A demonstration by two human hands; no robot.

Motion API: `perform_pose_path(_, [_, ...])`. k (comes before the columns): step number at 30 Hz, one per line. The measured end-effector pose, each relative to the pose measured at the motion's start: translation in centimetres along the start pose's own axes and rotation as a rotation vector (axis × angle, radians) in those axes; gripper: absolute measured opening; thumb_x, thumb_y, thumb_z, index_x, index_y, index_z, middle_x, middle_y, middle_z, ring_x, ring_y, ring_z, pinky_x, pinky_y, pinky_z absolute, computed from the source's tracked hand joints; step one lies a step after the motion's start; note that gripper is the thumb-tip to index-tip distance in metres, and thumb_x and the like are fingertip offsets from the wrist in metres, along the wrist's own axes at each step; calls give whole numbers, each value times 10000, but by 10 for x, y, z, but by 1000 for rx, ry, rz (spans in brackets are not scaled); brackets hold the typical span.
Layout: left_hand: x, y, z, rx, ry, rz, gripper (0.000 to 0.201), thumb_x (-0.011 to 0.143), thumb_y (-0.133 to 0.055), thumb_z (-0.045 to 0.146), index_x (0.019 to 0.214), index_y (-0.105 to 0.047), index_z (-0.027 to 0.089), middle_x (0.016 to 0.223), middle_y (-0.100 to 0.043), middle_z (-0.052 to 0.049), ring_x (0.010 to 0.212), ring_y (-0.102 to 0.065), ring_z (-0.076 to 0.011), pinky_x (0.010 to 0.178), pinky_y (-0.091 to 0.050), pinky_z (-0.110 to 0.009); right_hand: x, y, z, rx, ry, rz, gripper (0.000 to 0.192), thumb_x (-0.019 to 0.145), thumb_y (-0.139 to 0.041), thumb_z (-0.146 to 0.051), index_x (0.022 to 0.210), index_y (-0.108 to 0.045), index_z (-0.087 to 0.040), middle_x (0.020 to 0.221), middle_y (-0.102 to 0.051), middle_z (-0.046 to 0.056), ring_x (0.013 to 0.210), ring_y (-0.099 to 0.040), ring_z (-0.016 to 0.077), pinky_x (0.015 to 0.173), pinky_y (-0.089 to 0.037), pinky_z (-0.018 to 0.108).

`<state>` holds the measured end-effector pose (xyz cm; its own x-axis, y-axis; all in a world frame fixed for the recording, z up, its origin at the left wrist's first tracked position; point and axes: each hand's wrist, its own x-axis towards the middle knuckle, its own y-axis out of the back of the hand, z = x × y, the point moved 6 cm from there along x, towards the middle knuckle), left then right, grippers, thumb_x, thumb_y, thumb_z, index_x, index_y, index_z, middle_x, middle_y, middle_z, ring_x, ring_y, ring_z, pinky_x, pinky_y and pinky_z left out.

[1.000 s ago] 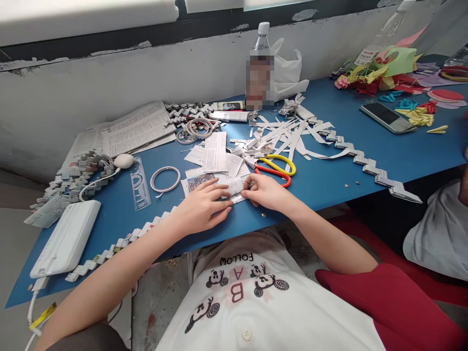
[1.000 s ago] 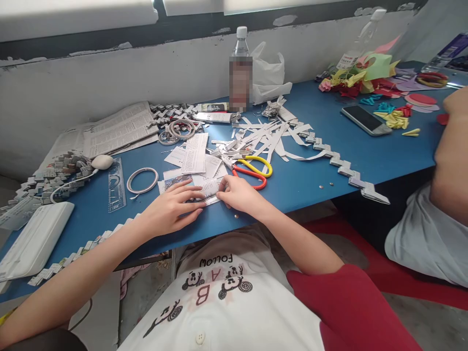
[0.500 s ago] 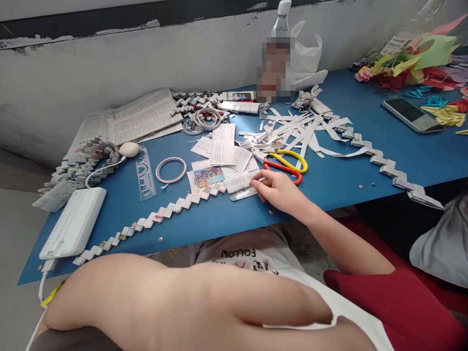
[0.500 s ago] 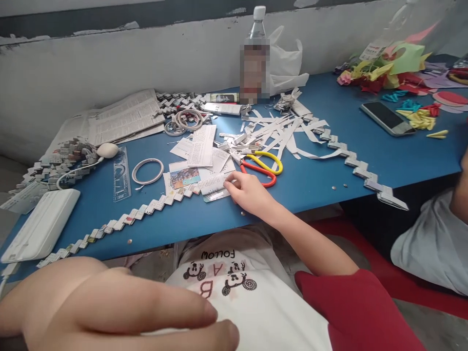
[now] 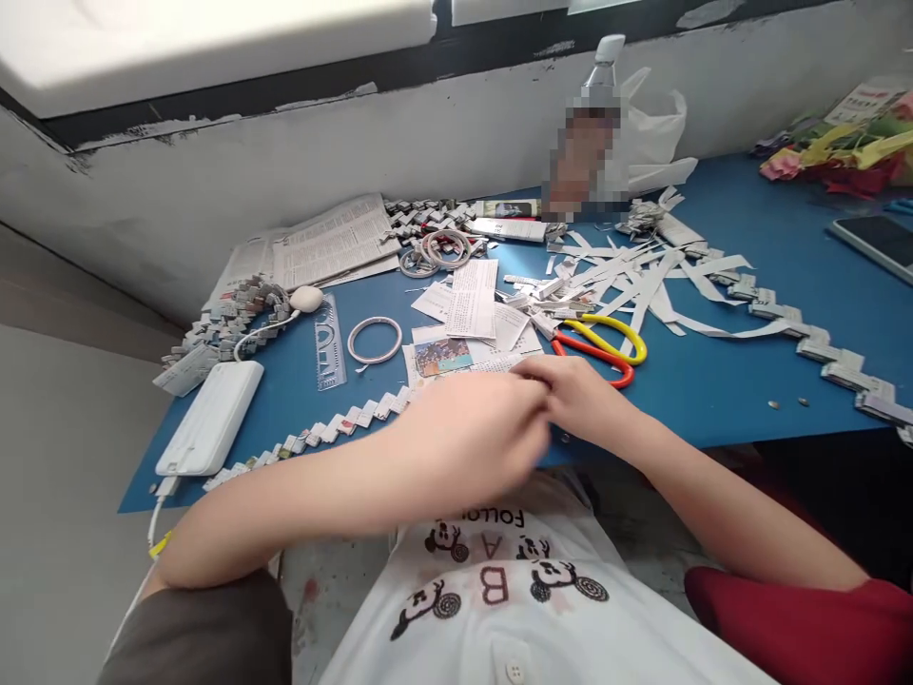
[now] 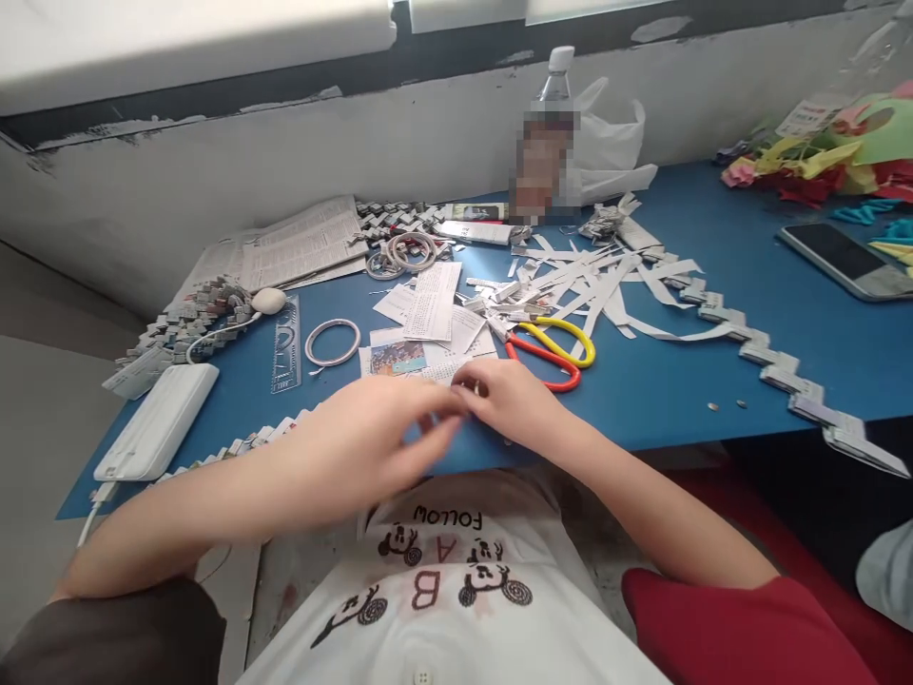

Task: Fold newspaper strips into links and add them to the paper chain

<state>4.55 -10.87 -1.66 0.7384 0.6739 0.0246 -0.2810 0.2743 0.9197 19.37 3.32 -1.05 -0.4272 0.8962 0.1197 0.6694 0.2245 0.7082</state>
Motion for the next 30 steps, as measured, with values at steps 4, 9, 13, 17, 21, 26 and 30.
perform_pose_path(4, [123,101,-77,133,146,-71,208,887,-496,211,901,-704,210,902,-702,-60,773,-662,-230,620,-499,-321,1,-7,-1,-112,132,-79,101,855,-604,-221,865,-694,-178,862,-671,55,752,-628,176,667,-475,289])
perform_pose_path(9, [77,45,-93,-184,318,-67,216,894,-517,317,870,-691,192,817,-711,-53,752,-672,-212,639,-510,-301,0,-11,-10,-249,304,-88,141,883,-593,-263,910,-695,-169,888,-658,80,816,-626,205,693,-484,318])
perform_pose_path(13, [76,37,-99,-721,590,-173,233,870,-525,313,774,-657,147,715,-706,-58,629,-672,-173,526,-514,-250,-3,-16,-19,-380,430,-86,222,924,-525,-286,893,-694,-146,877,-658,100,804,-612,211,688,-471,330])
perform_pose_path(17, [80,32,-100,-1071,769,-260,194,844,-580,264,793,-671,101,720,-730,-107,673,-712,-189,567,-550,-241,-3,-23,-24,-511,519,-35,263,932,-470,-218,799,-681,-134,793,-644,94,734,-578,198,655,-439,320])
perform_pose_path(21, [79,23,-97,-1347,874,-179,230,898,-558,274,893,-668,73,814,-748,-162,742,-733,-197,647,-580,-235,-3,-20,-25,-490,496,83,272,925,-458,-208,778,-670,-122,783,-643,98,681,-562,182,604,-418,302])
perform_pose_path(26, [84,13,-93,-1544,979,-8,258,941,-489,214,856,-676,59,843,-748,-157,754,-735,-180,672,-595,-224,-3,-16,-16,-330,375,92,234,914,-480,-200,817,-683,-136,818,-657,92,703,-588,174,604,-434,288])
perform_pose_path(30, [88,9,-93,-1546,958,27,205,921,-531,187,855,-687,71,886,-749,-153,798,-734,-192,671,-604,-236,0,-13,-6,-115,241,-7,181,855,-548,-156,937,-710,-158,892,-677,75,788,-628,178,699,-488,297])
